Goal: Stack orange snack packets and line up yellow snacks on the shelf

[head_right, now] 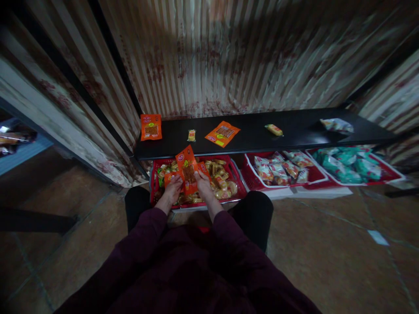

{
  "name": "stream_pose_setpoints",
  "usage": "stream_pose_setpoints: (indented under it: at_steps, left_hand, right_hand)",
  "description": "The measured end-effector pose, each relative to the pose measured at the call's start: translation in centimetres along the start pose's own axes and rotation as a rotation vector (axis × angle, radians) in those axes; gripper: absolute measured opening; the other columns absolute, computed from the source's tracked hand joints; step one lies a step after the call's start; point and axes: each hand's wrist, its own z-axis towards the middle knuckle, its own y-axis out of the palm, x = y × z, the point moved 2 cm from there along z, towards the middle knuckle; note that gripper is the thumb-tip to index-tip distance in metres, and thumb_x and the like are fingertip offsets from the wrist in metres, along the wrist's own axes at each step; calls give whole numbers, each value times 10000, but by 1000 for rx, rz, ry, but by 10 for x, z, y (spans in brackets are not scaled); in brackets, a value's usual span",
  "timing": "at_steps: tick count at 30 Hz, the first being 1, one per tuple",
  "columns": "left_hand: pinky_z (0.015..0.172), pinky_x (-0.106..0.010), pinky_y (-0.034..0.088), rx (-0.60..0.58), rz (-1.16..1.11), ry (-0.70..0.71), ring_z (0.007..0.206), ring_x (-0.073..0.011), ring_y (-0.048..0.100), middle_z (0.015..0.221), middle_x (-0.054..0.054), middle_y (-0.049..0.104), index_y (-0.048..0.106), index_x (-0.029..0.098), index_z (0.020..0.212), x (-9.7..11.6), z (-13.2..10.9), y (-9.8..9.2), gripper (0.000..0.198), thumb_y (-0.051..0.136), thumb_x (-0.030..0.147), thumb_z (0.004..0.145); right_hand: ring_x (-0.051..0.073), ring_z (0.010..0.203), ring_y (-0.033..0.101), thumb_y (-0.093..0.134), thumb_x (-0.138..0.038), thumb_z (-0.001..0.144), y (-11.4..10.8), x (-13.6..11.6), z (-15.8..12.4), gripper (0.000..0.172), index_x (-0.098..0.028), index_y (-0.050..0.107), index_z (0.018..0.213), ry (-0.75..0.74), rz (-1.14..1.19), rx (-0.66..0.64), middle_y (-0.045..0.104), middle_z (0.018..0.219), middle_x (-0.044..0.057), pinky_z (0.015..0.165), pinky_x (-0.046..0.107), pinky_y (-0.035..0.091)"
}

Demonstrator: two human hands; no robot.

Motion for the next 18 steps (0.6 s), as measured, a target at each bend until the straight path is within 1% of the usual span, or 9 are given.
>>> stream_pose_setpoints:
  at_steps: [4,8,13,18]
  left_hand:
    - [753,-229,428,-37,46,-22,808,-105,609,923,-17,657,630,198,976,-1,3,-2,380,678,69,621]
    - [811,-236,441,-40,0,5,756,-98,617,800,0,658,614,182,888,-1,6,4,357,697,41,570]
    - [833,-272,468,-41,-40,33,755,-117,643,778,19,662,586,191,869,4,5,3,382,696,34,539]
    - [809,-318,498,-69,-102,50,790,-161,668,765,10,675,563,197,898,11,4,-3,422,693,45,526]
  right_hand:
    - [226,841,675,677,-472,666,0,-10,-1,301,-248,651,865,49,62,25,733,826,19,744,353,535]
    - [237,889,676,646,-457,697,3,-17,-3,267,-260,641,876,59,49,-34,737,874,32,727,355,538]
    - [246,883,680,637,-443,687,4,-16,-4,252,-255,623,855,107,30,23,736,845,43,700,354,541]
    - [219,869,676,672,-443,654,7,-12,-4,256,-250,605,809,142,37,-8,725,820,20,705,316,539]
